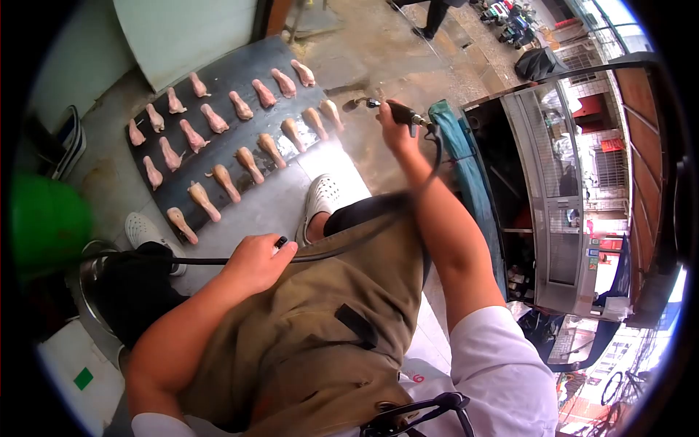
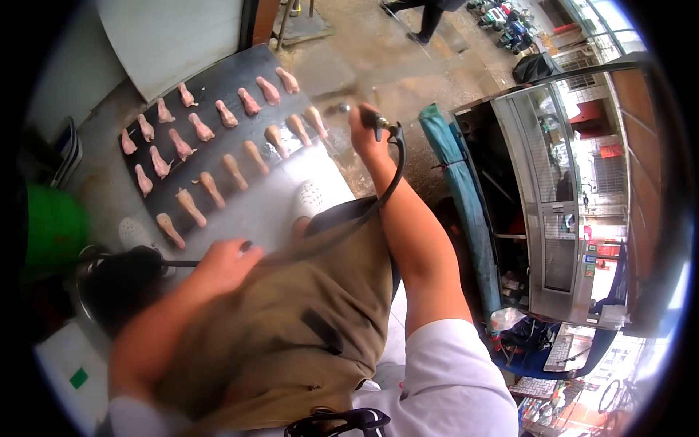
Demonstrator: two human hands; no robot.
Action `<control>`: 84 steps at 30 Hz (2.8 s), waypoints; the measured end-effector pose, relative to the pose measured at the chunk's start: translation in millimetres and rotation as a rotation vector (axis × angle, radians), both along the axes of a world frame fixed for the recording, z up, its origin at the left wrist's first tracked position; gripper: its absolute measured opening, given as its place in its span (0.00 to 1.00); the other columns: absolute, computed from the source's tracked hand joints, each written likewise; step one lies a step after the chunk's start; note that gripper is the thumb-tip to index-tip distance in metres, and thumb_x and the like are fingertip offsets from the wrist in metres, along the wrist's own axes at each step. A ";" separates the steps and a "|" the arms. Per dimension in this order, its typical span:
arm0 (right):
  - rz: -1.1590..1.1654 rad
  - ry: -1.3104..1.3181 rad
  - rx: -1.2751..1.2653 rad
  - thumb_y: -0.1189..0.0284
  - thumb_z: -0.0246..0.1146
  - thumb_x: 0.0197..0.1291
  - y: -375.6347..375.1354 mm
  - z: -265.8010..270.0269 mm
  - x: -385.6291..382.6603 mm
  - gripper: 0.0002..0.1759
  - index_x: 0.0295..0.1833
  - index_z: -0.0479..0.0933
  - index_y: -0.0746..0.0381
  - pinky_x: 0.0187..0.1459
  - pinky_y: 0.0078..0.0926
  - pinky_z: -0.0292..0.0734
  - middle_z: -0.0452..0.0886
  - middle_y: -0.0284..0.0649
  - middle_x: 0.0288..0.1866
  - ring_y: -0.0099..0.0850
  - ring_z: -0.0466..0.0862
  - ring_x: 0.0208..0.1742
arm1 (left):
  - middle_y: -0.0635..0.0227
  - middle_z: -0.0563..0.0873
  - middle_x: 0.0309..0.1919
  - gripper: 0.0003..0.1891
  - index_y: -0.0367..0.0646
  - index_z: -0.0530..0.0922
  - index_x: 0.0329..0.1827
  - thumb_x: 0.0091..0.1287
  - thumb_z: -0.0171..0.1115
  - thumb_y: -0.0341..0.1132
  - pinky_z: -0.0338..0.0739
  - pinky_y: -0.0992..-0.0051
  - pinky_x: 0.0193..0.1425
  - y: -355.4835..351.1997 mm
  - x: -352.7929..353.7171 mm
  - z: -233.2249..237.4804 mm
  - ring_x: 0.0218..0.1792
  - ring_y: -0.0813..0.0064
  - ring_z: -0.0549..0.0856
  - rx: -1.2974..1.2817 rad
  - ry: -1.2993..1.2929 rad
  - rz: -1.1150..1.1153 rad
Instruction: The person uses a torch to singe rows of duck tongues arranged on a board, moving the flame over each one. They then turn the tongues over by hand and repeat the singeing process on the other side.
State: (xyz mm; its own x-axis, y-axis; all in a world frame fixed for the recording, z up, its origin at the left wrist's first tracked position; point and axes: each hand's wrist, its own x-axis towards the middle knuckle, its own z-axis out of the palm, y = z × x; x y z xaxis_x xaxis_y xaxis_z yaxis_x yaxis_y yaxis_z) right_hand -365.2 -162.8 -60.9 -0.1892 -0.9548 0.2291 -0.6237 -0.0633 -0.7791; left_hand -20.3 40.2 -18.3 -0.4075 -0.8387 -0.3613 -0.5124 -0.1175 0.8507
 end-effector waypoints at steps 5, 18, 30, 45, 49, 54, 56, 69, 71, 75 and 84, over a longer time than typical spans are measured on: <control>-0.018 0.212 -0.057 0.62 0.59 0.68 4.2 7.7 8.1 0.16 0.36 0.77 0.65 0.39 0.39 0.76 0.81 0.50 0.30 0.44 0.83 0.34 | 0.42 0.83 0.27 0.24 0.30 0.75 0.28 0.70 0.59 0.47 0.74 0.51 0.39 -6.9 -0.2 -0.1 0.33 0.39 0.82 -0.043 0.011 -0.015; 0.011 0.040 0.019 0.62 0.58 0.69 7.4 -7.4 -17.5 0.15 0.40 0.80 0.64 0.42 0.34 0.79 0.86 0.44 0.31 0.37 0.87 0.35 | 0.40 0.85 0.36 0.21 0.30 0.81 0.39 0.70 0.61 0.45 0.78 0.58 0.45 -8.4 -3.5 3.6 0.42 0.40 0.85 0.074 -0.024 -0.076; 0.017 -0.093 0.014 0.62 0.63 0.69 11.4 -12.6 -26.7 0.23 0.58 0.77 0.70 0.50 0.30 0.81 0.88 0.48 0.38 0.35 0.90 0.43 | 0.41 0.86 0.35 0.21 0.30 0.82 0.39 0.69 0.62 0.46 0.78 0.59 0.43 -9.2 -7.3 -2.9 0.39 0.43 0.86 0.068 -0.044 -0.071; 0.112 0.174 -0.072 0.63 0.67 0.64 17.6 -10.0 -18.0 0.17 0.50 0.83 0.64 0.52 0.35 0.82 0.87 0.50 0.43 0.43 0.88 0.46 | 0.42 0.85 0.33 0.19 0.31 0.82 0.37 0.70 0.61 0.44 0.78 0.59 0.41 -8.9 -7.7 -10.1 0.37 0.44 0.85 0.078 -0.005 -0.052; 0.168 0.223 -0.133 0.64 0.68 0.63 17.4 -3.7 -3.9 0.15 0.49 0.83 0.63 0.49 0.37 0.83 0.87 0.51 0.43 0.47 0.88 0.45 | 0.42 0.85 0.33 0.20 0.30 0.82 0.37 0.69 0.61 0.44 0.77 0.58 0.41 -10.1 -7.6 -9.6 0.37 0.43 0.85 0.085 -0.013 -0.058; 0.198 0.272 -0.140 0.65 0.68 0.62 16.0 3.8 6.8 0.14 0.48 0.83 0.63 0.48 0.37 0.83 0.86 0.51 0.42 0.48 0.88 0.44 | 0.42 0.85 0.33 0.20 0.30 0.82 0.37 0.69 0.61 0.45 0.77 0.57 0.41 -11.1 -8.6 -8.9 0.37 0.43 0.85 0.088 -0.020 -0.053; 0.219 0.300 -0.163 0.66 0.69 0.62 15.7 8.0 11.5 0.14 0.48 0.82 0.63 0.47 0.38 0.82 0.86 0.51 0.41 0.48 0.87 0.44 | 0.42 0.85 0.33 0.20 0.30 0.82 0.37 0.69 0.61 0.45 0.77 0.58 0.42 -11.8 -8.2 -7.1 0.37 0.43 0.85 0.102 -0.013 -0.058; 0.455 0.525 -0.087 0.68 0.69 0.60 3.0 19.2 42.4 0.11 0.44 0.82 0.63 0.44 0.41 0.81 0.85 0.51 0.42 0.52 0.85 0.42 | 0.44 0.86 0.32 0.22 0.32 0.82 0.34 0.70 0.58 0.47 0.78 0.52 0.48 0.7 3.5 14.3 0.40 0.42 0.85 0.033 -0.066 -0.152; 0.453 0.523 -0.049 0.67 0.68 0.61 -7.6 12.3 54.4 0.12 0.46 0.83 0.63 0.46 0.39 0.82 0.86 0.51 0.43 0.50 0.86 0.43 | 0.45 0.87 0.33 0.20 0.34 0.83 0.35 0.70 0.59 0.46 0.79 0.51 0.48 0.1 10.2 24.8 0.40 0.44 0.86 -0.039 -0.088 -0.251; 0.516 0.192 -0.019 0.67 0.69 0.64 -35.4 10.4 123.7 0.14 0.49 0.83 0.66 0.48 0.35 0.83 0.88 0.49 0.39 0.38 0.89 0.42 | 0.46 0.87 0.35 0.16 0.34 0.85 0.35 0.69 0.58 0.40 0.80 0.51 0.48 -9.0 34.2 39.5 0.41 0.45 0.87 -0.032 -0.044 -0.370; 1.014 -0.035 0.046 0.75 0.69 0.64 -8.9 131.5 406.6 0.13 0.52 0.82 0.68 0.37 0.23 0.81 0.87 0.40 0.34 0.23 0.84 0.33 | 0.53 0.85 0.25 0.18 0.33 0.79 0.32 0.74 0.52 0.39 0.79 0.59 0.35 -77.9 133.7 48.5 0.24 0.55 0.84 0.051 0.713 1.096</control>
State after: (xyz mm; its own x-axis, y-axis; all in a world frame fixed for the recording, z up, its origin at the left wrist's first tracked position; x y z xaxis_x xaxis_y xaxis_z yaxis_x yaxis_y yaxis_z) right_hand 41.4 -171.7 70.6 0.7088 -0.6771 0.1981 -0.2694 -0.5192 -0.8111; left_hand 113.4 -37.8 30.3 0.3600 -0.8464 -0.3923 0.4280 -0.2238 0.8756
